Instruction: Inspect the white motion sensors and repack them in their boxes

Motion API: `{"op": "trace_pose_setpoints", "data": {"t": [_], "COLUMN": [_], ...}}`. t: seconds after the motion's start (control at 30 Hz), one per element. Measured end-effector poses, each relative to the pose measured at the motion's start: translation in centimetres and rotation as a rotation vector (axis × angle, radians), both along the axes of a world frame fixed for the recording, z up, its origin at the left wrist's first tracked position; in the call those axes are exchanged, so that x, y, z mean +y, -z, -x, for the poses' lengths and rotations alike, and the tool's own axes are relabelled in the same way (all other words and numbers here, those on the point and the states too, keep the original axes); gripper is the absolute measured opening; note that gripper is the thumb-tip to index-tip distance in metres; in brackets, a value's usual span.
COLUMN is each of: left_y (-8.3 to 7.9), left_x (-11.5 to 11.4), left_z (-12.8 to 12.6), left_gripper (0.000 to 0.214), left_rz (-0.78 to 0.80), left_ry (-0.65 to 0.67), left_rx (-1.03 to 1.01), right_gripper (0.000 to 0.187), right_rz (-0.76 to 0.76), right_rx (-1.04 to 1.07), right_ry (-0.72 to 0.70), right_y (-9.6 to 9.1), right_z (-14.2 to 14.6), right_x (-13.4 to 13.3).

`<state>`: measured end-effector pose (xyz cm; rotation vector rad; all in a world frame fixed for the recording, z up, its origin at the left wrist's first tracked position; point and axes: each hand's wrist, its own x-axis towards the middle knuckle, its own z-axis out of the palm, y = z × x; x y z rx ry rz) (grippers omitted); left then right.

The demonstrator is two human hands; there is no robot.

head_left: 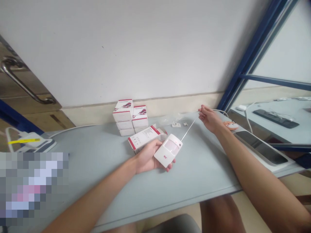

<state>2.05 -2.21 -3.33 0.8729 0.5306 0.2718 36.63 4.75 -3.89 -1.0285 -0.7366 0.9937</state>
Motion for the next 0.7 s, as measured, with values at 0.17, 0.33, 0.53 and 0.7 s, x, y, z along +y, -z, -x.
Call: {"op": "trace_pose_setpoints", "data": {"t": [0.17, 0.33, 0.53, 0.7], "left_y": [0.3, 0.5, 0.3, 0.5], "left_x": [0.4, 0.6, 0.0, -0.8], "left_z": [0.1, 0.1, -0.1, -0.3], "left_gripper": [0.047, 0.045, 0.047, 0.045], "left_rz": [0.024, 0.045, -0.005, -0.02], "left_ry": [0.016, 0.031, -0.06, -0.179], "left_rx": [-0.013, -0.019, -0.008, -0.039], "right_gripper": [0.033, 0.032, 0.033, 0.033], "right_rz": [0.02, 0.026, 0.023, -0.014], "right_rx": [0.046, 0.048, 0.055, 0.044], "right_ry": [-0.004, 0.006, 0.023, 0.059], "right_y": [0.5, 0.8, 0.9, 0.7], "right_z": [-0.6, -0.5, -0.2, -0.3], "right_x": [0.4, 0.7, 0.9, 0.8]}}
